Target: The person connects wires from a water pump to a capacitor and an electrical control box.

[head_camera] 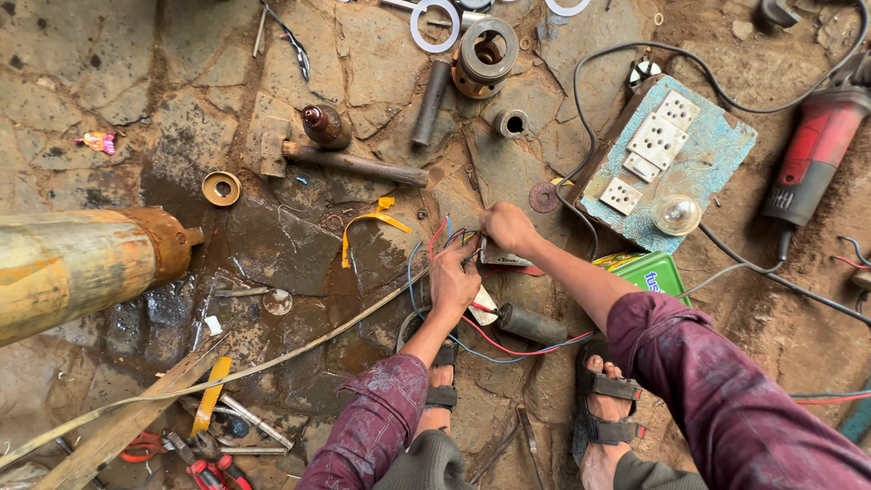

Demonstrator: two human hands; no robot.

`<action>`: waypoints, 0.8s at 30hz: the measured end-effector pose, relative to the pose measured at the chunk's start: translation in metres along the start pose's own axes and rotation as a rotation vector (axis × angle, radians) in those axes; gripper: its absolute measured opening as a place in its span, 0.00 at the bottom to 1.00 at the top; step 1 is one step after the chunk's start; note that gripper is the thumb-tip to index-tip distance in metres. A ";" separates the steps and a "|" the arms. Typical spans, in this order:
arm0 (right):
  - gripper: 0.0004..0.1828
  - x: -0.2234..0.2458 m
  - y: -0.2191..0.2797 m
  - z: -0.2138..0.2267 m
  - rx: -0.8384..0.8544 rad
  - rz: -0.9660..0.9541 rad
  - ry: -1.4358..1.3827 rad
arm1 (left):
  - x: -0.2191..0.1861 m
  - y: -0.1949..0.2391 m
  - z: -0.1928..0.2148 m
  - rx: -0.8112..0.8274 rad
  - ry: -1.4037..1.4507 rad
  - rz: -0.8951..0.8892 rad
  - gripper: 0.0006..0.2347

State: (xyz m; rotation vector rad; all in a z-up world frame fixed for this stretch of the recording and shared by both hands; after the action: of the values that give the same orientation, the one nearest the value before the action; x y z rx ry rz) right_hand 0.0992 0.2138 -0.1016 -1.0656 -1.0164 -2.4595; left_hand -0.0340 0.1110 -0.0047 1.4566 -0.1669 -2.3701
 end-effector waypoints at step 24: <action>0.16 0.060 0.093 0.027 -0.407 -0.133 -0.064 | 0.034 0.013 0.031 -0.210 0.226 0.301 0.11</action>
State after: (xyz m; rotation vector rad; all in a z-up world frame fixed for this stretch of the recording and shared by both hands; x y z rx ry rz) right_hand 0.1178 0.1679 0.0012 -1.2346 -0.6313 -2.8358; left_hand -0.0720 0.0839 -0.0158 1.4695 -0.0703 -1.9094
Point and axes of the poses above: each hand's wrist, its own y-axis away from the middle knuckle, its own z-axis out of the back of the hand, x = y × z, the point moved 7 cm from there along -y, towards the middle knuckle, and after that the axes turned 1 degree about y, right-handed, at the moved point
